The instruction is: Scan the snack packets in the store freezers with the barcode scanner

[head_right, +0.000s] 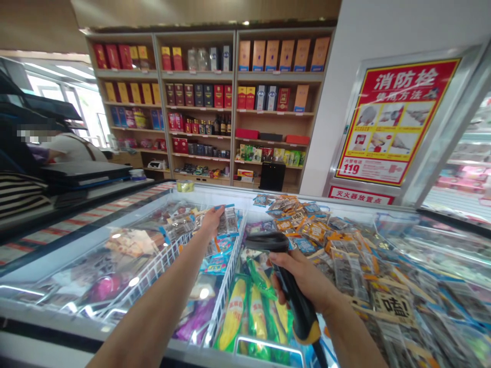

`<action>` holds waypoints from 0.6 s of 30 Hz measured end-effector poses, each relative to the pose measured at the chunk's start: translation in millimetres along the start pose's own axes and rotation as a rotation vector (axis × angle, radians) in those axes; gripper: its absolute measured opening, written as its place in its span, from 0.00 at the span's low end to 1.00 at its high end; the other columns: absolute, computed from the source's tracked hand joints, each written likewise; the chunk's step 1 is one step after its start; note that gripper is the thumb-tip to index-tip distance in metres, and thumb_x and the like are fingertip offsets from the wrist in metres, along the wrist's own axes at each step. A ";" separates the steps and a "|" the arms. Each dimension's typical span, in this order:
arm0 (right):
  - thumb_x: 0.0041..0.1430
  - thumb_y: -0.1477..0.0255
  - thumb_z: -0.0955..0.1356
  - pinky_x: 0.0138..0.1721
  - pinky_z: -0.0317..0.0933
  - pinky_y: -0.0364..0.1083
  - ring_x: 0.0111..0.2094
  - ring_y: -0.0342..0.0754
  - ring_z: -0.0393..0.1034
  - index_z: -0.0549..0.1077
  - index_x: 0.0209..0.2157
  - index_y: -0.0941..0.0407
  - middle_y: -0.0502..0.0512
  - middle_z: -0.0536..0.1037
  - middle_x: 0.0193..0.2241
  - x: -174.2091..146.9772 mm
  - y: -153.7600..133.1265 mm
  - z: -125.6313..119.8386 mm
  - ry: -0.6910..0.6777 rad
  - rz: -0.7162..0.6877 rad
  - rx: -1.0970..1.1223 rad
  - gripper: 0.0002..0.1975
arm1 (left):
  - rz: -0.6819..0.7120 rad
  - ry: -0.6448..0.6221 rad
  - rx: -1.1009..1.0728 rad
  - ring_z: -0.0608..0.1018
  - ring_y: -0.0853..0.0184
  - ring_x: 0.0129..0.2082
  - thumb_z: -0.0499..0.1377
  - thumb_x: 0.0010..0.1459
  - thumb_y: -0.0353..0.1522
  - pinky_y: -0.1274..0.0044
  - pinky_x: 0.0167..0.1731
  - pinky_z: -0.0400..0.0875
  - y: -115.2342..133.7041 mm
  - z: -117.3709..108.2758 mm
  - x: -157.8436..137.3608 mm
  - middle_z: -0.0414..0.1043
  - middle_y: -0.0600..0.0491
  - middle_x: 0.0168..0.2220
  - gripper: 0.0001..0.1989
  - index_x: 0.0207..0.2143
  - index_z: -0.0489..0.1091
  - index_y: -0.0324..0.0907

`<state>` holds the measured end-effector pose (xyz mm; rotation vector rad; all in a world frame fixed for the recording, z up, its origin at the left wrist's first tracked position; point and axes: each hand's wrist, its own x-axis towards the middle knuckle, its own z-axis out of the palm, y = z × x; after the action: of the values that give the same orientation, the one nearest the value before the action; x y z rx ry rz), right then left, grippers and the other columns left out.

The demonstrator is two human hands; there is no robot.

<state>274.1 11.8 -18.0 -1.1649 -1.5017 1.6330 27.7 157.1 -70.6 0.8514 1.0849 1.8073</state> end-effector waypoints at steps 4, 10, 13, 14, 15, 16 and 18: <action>0.49 0.61 0.62 0.10 0.55 0.37 0.10 0.40 0.62 0.64 0.28 0.59 0.47 0.69 0.12 0.7 0.6 2.5 0.000 -0.017 0.003 0.13 | -0.036 0.008 0.014 0.71 0.71 0.20 0.59 0.39 0.37 0.77 0.23 0.65 2.4 2.6 -0.6 0.67 0.55 0.18 0.12 0.25 0.64 0.37; 0.49 0.64 0.61 0.08 0.54 0.38 0.09 0.40 0.61 0.64 0.22 0.59 0.49 0.68 0.10 0.6 -11.7 -4.0 0.116 0.026 0.076 0.12 | 0.016 0.058 0.158 0.70 0.71 0.20 0.58 0.40 0.36 0.78 0.23 0.63 5.3 -1.5 -3.8 0.66 0.55 0.18 0.10 0.25 0.66 0.38; 0.48 0.65 0.62 0.09 0.56 0.38 0.10 0.40 0.61 0.64 0.20 0.59 0.49 0.68 0.10 1.5 -15.8 -17.6 0.247 0.031 0.114 0.12 | 0.098 0.081 0.375 0.70 0.68 0.22 0.56 0.42 0.35 0.78 0.24 0.63 16.3 -15.5 -3.2 0.67 0.53 0.20 0.10 0.29 0.69 0.39; 0.48 0.65 0.63 0.09 0.57 0.38 0.10 0.40 0.61 0.64 0.20 0.59 0.49 0.68 0.10 2.4 -16.1 -22.7 0.288 0.015 0.122 0.11 | 0.132 0.106 0.471 0.71 0.67 0.23 0.56 0.43 0.35 0.78 0.25 0.63 21.7 -22.3 -2.2 0.67 0.53 0.20 0.10 0.30 0.69 0.40; 0.48 0.65 0.63 0.09 0.57 0.38 0.10 0.40 0.62 0.65 0.21 0.58 0.49 0.68 0.10 3.5 -16.1 -27.6 0.329 -0.004 0.127 0.11 | 0.168 0.138 0.573 0.71 0.66 0.25 0.56 0.43 0.34 0.77 0.27 0.63 27.6 -30.0 -1.0 0.68 0.52 0.21 0.11 0.30 0.69 0.40; 0.48 0.65 0.63 0.09 0.57 0.38 0.10 0.40 0.61 0.65 0.21 0.58 0.49 0.68 0.10 4.6 -15.8 -32.2 0.364 -0.016 0.127 0.11 | 0.202 0.173 0.679 0.71 0.65 0.27 0.56 0.43 0.34 0.76 0.29 0.63 33.8 -38.3 0.4 0.68 0.52 0.22 0.11 0.31 0.69 0.40; 0.48 0.65 0.63 0.09 0.56 0.38 0.10 0.40 0.61 0.64 0.20 0.58 0.48 0.68 0.10 7.2 -14.8 -39.9 0.419 -0.036 0.122 0.11 | 0.249 0.234 0.876 0.72 0.62 0.32 0.55 0.44 0.34 0.75 0.34 0.62 45.7 -55.2 2.6 0.70 0.49 0.26 0.13 0.34 0.68 0.40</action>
<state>305.4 37.7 -3.2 -1.3056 -1.1339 1.3317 -34.8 128.3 -50.4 1.3369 2.0652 1.6262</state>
